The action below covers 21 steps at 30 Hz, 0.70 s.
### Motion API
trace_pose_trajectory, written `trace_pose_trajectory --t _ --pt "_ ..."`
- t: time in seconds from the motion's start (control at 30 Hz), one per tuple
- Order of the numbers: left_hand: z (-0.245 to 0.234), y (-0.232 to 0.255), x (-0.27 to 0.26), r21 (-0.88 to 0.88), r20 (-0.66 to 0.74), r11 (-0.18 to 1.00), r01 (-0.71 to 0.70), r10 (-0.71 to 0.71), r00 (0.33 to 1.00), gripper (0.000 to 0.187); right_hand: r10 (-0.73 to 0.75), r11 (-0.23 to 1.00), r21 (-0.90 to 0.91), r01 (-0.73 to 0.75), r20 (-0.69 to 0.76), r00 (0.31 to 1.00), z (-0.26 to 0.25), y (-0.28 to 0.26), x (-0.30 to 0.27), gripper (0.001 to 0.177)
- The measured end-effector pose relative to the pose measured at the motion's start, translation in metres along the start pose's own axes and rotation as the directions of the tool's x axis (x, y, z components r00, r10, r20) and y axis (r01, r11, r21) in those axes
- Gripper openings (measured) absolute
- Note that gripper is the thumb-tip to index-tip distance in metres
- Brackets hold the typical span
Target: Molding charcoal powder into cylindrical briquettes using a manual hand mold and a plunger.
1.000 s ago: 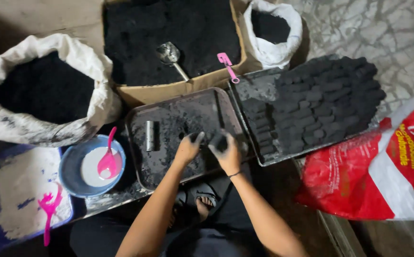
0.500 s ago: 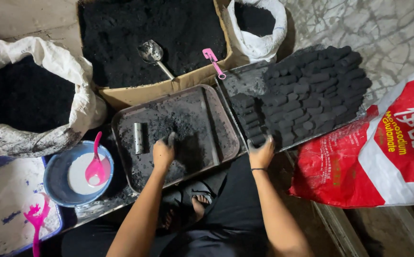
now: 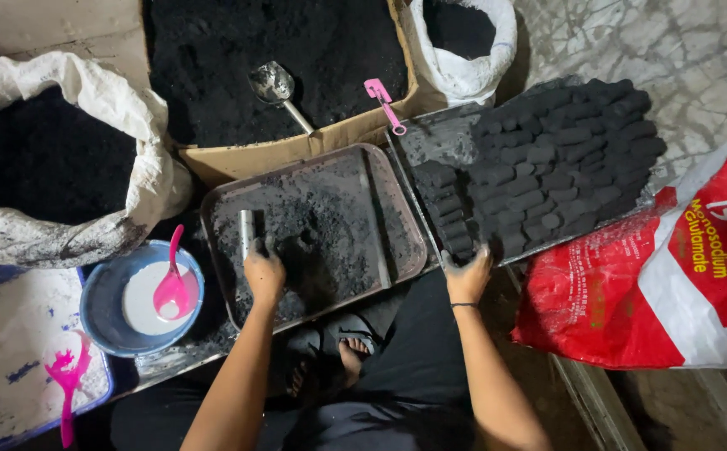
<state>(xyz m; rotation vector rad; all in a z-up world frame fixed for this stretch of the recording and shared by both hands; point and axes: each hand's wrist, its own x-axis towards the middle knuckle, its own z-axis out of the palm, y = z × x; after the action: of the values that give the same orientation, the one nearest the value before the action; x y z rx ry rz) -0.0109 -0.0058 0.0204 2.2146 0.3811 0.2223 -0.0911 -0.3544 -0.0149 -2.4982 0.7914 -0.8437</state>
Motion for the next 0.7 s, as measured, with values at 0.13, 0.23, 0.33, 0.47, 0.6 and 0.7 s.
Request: trace_pose_trajectory --t 0.13,0.23,0.33,0.47,0.6,0.7 --pt "-0.001 -0.014 -0.005 0.131 -0.027 0.990 0.048 -0.045 0.999 0.013 0.017 0.998 -0.052 -0.017 -0.002 1.000 0.013 0.008 0.003 0.067" --pt "-0.031 0.034 -0.014 -0.047 0.006 0.987 0.155 -0.155 0.988 0.017 0.024 1.000 -0.018 -0.024 -0.028 0.999 0.010 0.007 0.003 0.060" --pt "-0.021 0.024 -0.010 -0.086 -0.039 0.975 0.204 -0.208 0.977 0.022 0.072 0.997 0.043 -0.071 -0.024 0.997 0.005 -0.001 0.007 0.062" --pt "0.005 -0.012 -0.003 -0.122 -0.195 0.992 -0.027 0.002 0.981 0.013 0.059 0.998 -0.026 -0.058 0.014 0.998 0.001 -0.009 0.007 0.064" --pt "0.005 -0.009 -0.008 -0.088 -0.231 0.989 -0.115 0.092 0.969 0.021 -0.153 0.985 0.068 0.160 -0.103 0.983 -0.023 -0.039 -0.002 0.065" --pt "-0.012 0.014 -0.019 0.028 -0.183 0.991 -0.129 0.132 0.974 0.033 -0.250 0.931 0.255 0.260 -0.071 0.966 -0.017 -0.071 -0.021 0.051"
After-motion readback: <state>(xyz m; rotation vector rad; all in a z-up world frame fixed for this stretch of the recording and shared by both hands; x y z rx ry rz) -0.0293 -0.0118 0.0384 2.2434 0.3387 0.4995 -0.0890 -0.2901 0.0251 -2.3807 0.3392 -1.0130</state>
